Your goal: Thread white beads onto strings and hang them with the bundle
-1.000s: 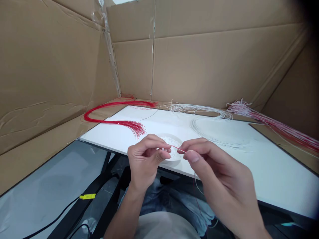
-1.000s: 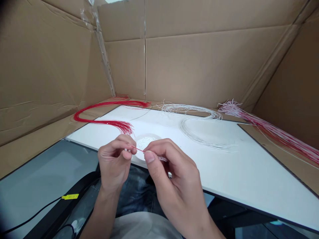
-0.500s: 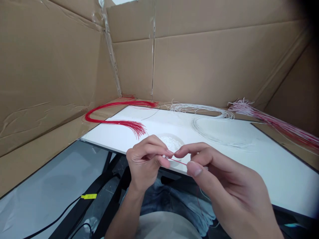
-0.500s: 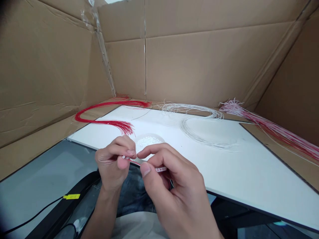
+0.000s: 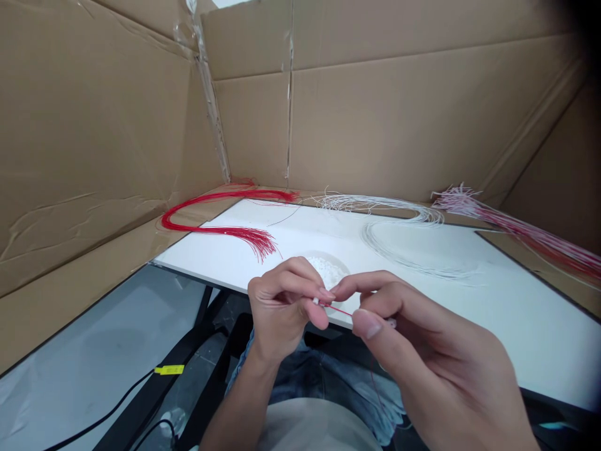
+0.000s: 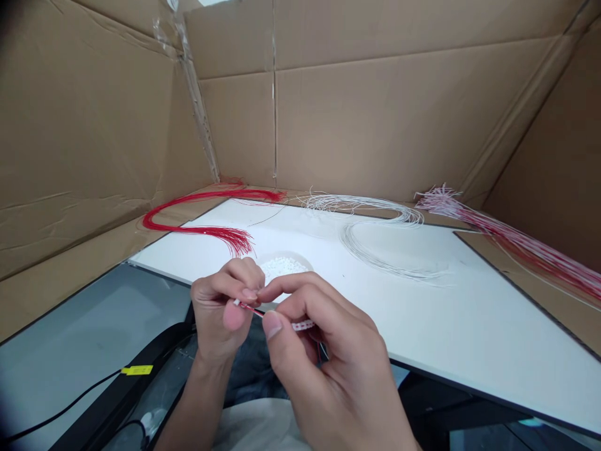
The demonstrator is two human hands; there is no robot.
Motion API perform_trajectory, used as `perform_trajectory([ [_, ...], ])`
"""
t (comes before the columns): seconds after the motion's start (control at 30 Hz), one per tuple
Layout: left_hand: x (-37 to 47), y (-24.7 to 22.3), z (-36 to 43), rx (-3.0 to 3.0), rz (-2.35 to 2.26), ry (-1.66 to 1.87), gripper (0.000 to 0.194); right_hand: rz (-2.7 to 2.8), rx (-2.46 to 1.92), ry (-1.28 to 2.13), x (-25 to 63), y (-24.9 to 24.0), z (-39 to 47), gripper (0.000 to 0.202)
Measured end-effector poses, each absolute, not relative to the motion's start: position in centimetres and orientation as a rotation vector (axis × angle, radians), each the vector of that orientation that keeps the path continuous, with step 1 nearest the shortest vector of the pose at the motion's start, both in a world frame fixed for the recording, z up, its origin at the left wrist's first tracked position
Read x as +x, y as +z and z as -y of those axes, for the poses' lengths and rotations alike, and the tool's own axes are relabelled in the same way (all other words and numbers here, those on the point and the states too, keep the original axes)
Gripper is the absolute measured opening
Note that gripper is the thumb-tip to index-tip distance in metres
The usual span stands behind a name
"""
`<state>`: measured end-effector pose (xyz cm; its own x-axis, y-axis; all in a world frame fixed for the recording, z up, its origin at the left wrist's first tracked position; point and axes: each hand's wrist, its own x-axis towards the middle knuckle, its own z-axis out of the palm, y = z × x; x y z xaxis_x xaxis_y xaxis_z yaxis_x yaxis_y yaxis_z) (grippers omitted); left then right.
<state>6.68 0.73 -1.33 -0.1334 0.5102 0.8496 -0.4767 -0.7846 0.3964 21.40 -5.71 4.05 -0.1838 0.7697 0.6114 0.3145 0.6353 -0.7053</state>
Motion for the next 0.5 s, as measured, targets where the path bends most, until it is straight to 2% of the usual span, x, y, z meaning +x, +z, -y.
perform_trajectory([
  [0.5, 6.67, -0.82, -0.57, 1.582, -0.089, 2.018, 0.019, 1.778, -0.891, 0.542, 21.18, 4.20, 5.51, 0.026],
])
